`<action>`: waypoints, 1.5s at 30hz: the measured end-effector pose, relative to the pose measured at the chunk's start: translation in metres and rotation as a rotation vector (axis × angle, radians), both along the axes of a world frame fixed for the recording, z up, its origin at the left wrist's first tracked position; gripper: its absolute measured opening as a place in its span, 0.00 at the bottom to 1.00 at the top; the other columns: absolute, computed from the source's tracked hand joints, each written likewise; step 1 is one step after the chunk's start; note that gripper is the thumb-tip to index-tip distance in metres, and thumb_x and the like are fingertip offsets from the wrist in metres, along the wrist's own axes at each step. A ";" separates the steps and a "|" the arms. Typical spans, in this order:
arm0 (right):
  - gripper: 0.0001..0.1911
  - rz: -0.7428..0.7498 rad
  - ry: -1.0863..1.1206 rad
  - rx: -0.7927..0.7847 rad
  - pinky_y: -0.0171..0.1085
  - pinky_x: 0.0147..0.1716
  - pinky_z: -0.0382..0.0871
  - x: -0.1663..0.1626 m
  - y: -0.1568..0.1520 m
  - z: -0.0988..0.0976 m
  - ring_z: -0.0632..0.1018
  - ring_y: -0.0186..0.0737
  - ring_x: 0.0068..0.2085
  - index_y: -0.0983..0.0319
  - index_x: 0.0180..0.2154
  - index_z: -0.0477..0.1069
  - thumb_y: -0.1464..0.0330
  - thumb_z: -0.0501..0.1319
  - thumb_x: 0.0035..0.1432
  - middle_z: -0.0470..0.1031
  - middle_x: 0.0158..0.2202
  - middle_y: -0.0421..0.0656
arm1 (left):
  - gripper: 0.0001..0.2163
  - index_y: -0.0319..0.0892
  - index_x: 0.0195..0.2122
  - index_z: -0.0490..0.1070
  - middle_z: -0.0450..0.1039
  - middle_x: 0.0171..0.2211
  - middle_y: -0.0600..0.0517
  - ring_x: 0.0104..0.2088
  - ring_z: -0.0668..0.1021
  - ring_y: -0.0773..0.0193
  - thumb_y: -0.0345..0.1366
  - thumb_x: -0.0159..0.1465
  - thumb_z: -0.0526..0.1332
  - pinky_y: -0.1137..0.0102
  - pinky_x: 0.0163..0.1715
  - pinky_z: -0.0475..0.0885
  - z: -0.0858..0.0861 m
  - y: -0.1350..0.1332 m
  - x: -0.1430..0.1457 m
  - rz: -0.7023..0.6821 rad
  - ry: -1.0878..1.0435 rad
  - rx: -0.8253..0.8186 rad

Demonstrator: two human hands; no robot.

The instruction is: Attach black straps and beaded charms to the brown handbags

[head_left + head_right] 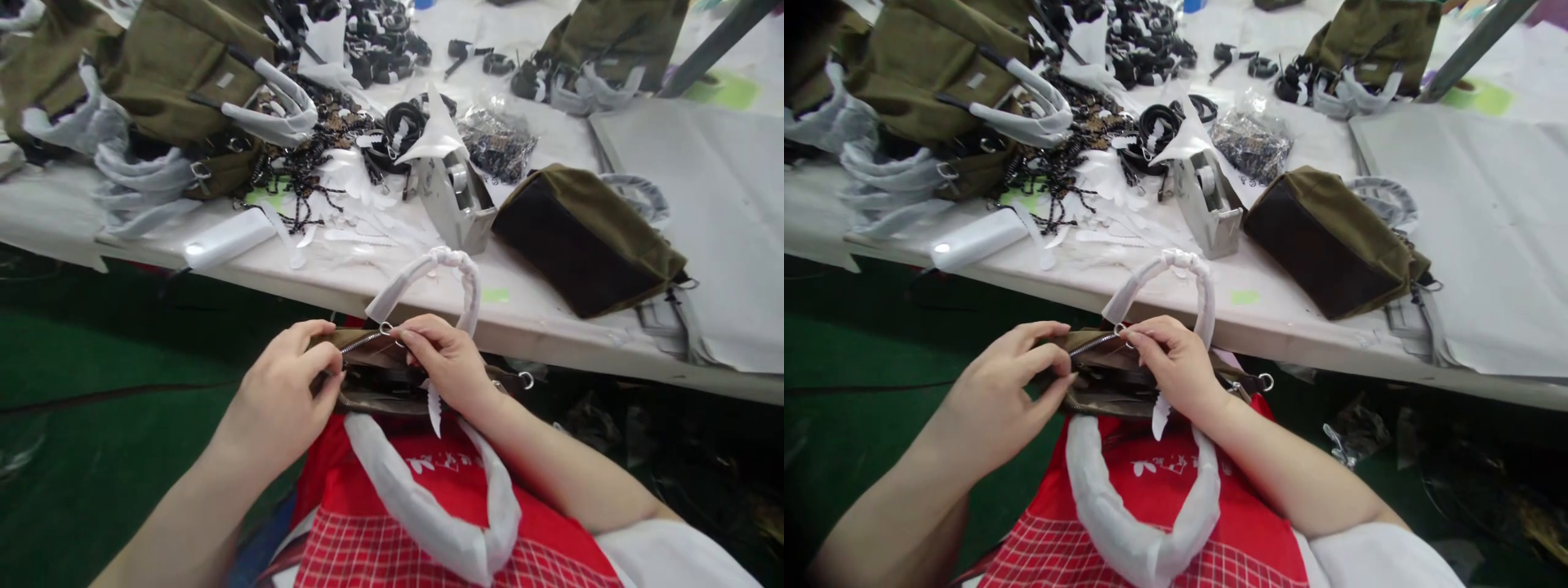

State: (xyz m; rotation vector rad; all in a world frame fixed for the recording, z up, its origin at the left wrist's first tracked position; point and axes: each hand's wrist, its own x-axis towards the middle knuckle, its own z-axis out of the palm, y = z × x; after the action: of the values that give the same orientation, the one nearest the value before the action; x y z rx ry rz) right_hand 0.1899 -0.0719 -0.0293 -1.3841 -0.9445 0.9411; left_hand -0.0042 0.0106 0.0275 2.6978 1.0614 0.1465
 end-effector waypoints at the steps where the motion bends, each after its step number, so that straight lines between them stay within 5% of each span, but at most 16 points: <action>1: 0.09 0.006 -0.004 0.005 0.34 0.32 0.70 0.000 0.000 -0.001 0.74 0.33 0.30 0.57 0.37 0.81 0.67 0.61 0.65 0.76 0.35 0.40 | 0.08 0.41 0.33 0.76 0.70 0.55 0.40 0.55 0.74 0.49 0.33 0.63 0.57 0.56 0.57 0.71 -0.001 0.001 0.001 -0.014 0.050 -0.012; 8: 0.08 0.014 -0.129 0.076 0.38 0.40 0.72 0.000 0.000 -0.003 0.76 0.39 0.37 0.55 0.40 0.81 0.68 0.62 0.64 0.76 0.36 0.42 | 0.16 0.40 0.45 0.80 0.69 0.60 0.39 0.52 0.78 0.47 0.32 0.65 0.52 0.55 0.52 0.76 0.002 0.006 0.016 0.004 0.299 -0.001; 17: 0.12 0.181 -0.731 0.099 0.49 0.54 0.67 0.003 -0.007 0.003 0.73 0.48 0.50 0.59 0.45 0.79 0.72 0.57 0.66 0.75 0.52 0.51 | 0.18 0.43 0.49 0.78 0.76 0.53 0.47 0.52 0.79 0.56 0.32 0.61 0.53 0.62 0.57 0.72 -0.011 0.021 0.014 -0.016 0.059 -0.183; 24: 0.14 0.414 -0.349 0.085 0.37 0.44 0.72 -0.006 0.006 0.011 0.80 0.37 0.39 0.59 0.43 0.77 0.73 0.53 0.69 0.81 0.35 0.40 | 0.17 0.41 0.47 0.78 0.77 0.52 0.46 0.52 0.78 0.57 0.33 0.61 0.54 0.62 0.58 0.72 -0.013 0.019 0.013 0.037 -0.086 -0.278; 28: 0.13 0.438 -0.652 -0.011 0.40 0.48 0.70 -0.014 0.012 0.014 0.79 0.43 0.46 0.62 0.43 0.76 0.73 0.52 0.68 0.81 0.45 0.47 | 0.17 0.41 0.47 0.78 0.77 0.52 0.46 0.52 0.78 0.57 0.32 0.60 0.54 0.62 0.58 0.72 -0.013 0.019 0.011 0.046 -0.097 -0.277; 33: 0.10 0.497 -0.983 -0.061 0.40 0.42 0.71 -0.017 0.017 0.017 0.80 0.48 0.42 0.64 0.47 0.73 0.69 0.57 0.67 0.80 0.42 0.53 | 0.18 0.41 0.47 0.78 0.77 0.51 0.47 0.52 0.78 0.57 0.31 0.58 0.54 0.62 0.59 0.71 -0.017 0.020 0.008 0.039 -0.100 -0.262; 40: 0.11 0.470 -1.170 -0.170 0.40 0.27 0.70 -0.035 0.020 0.022 0.80 0.50 0.30 0.67 0.42 0.73 0.72 0.53 0.67 0.80 0.33 0.56 | 0.19 0.41 0.47 0.78 0.78 0.51 0.48 0.52 0.78 0.57 0.30 0.58 0.53 0.63 0.57 0.72 -0.017 0.019 0.011 0.062 -0.074 -0.263; 45: 0.14 0.451 -1.165 -0.141 0.41 0.27 0.70 -0.043 0.024 0.010 0.81 0.52 0.32 0.69 0.41 0.74 0.75 0.50 0.66 0.79 0.33 0.59 | 0.19 0.41 0.46 0.79 0.79 0.48 0.48 0.49 0.80 0.56 0.29 0.57 0.54 0.63 0.55 0.74 -0.017 0.017 0.012 0.077 -0.057 -0.265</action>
State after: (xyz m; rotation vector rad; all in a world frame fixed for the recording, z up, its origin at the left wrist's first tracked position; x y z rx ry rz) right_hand 0.1469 -0.0475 -0.0192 -1.8960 -2.1506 0.4398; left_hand 0.0076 0.0275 0.0105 2.4047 1.0853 0.0884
